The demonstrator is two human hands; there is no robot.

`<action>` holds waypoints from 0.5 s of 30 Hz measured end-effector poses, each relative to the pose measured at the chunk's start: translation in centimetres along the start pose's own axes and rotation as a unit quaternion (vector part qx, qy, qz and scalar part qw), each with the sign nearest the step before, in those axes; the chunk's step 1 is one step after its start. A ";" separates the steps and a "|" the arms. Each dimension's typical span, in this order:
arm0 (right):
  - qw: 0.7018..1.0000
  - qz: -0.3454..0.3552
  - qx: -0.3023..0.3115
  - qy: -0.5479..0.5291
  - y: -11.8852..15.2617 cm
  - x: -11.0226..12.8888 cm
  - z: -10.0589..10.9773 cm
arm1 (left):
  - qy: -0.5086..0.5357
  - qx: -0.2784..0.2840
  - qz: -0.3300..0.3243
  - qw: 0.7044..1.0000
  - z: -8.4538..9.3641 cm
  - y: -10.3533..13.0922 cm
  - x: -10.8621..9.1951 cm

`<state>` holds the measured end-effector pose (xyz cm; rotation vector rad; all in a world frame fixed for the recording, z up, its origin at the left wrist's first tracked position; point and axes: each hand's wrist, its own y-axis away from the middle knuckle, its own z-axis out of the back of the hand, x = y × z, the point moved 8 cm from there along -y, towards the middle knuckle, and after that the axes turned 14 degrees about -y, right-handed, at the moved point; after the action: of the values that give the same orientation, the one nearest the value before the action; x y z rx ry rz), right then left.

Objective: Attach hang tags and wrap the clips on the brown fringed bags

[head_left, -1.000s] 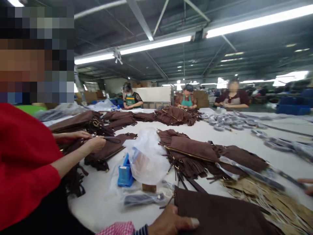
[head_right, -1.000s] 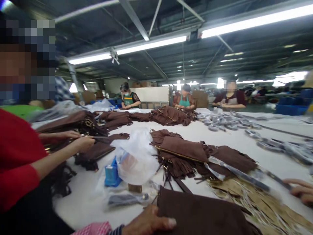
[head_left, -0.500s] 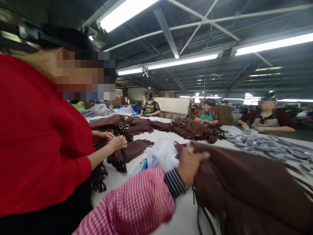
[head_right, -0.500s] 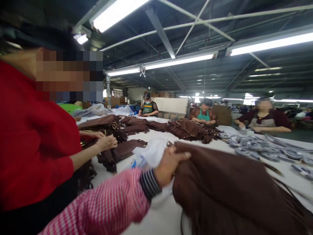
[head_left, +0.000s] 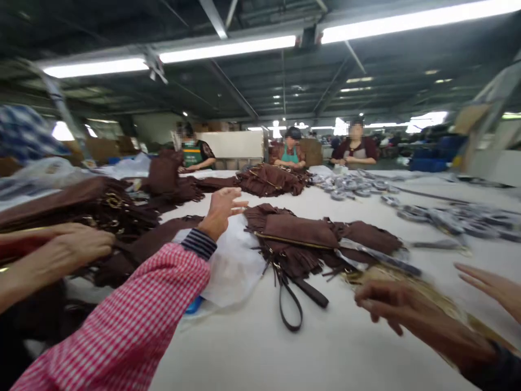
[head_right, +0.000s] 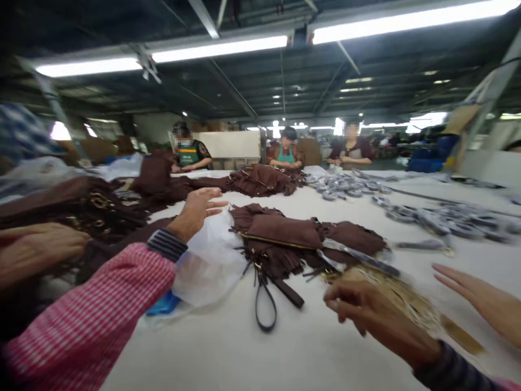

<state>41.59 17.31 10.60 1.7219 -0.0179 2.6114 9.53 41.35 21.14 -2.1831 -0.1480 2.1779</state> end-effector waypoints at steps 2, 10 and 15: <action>0.999 -0.019 0.031 -0.037 -0.7 0.4 -1.1 | -0.070 0.165 -0.039 0.983 -6.3 5.2 3.5; 0.936 0.141 -0.074 0.315 -11.8 1.8 -1.4 | -0.298 0.287 -0.253 0.874 -14.3 18.8 12.9; 0.863 0.108 -0.065 0.489 -18.1 -0.3 -4.3 | -0.384 0.242 -0.395 0.799 -14.8 20.2 14.1</action>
<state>38.09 35.50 8.70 0.2148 -0.3738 3.2036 24.92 23.18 5.02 -0.6622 -0.3880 2.0643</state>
